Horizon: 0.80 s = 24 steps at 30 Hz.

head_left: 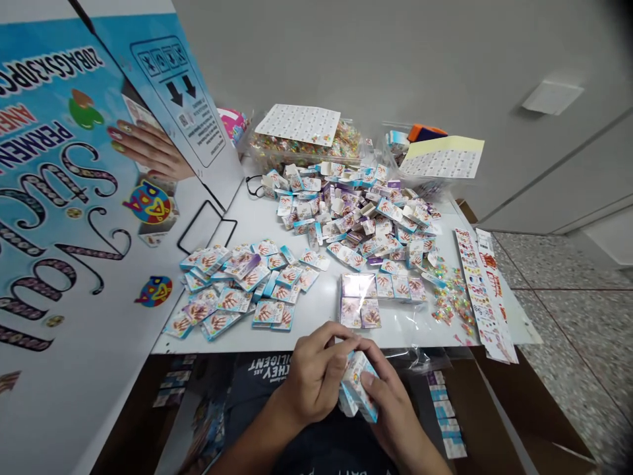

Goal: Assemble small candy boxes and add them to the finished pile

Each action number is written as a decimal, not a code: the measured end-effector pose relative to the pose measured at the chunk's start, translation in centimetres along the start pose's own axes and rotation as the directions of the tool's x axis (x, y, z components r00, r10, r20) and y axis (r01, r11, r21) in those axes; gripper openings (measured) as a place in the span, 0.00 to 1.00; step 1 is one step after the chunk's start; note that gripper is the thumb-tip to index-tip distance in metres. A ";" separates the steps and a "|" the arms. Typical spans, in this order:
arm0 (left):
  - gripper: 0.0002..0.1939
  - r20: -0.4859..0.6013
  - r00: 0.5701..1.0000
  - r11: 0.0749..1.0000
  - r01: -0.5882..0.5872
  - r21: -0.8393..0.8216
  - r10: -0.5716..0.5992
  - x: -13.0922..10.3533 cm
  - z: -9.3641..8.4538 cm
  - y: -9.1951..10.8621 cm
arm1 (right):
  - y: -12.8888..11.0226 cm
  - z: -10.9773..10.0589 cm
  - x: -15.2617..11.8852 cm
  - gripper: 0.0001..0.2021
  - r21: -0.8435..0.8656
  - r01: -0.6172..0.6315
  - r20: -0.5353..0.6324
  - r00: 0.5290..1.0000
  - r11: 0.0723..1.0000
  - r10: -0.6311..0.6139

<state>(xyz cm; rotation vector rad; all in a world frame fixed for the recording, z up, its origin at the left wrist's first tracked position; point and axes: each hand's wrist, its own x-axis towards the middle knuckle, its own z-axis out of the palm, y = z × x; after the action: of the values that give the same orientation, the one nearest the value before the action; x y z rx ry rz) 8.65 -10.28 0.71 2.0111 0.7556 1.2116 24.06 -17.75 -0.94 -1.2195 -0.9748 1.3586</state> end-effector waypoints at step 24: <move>0.17 0.441 0.872 0.930 0.043 0.365 -0.214 -4.8 8.0 0.9 | 2.3 -8.5 3.2 0.24 -0.765 0.062 -0.249 0.889 0.641 -0.384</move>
<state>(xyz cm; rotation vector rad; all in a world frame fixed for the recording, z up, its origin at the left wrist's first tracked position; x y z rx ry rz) 14.09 -16.40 -3.91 2.3655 0.8756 0.4826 32.14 -15.47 -5.06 -1.8117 -1.3896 0.4299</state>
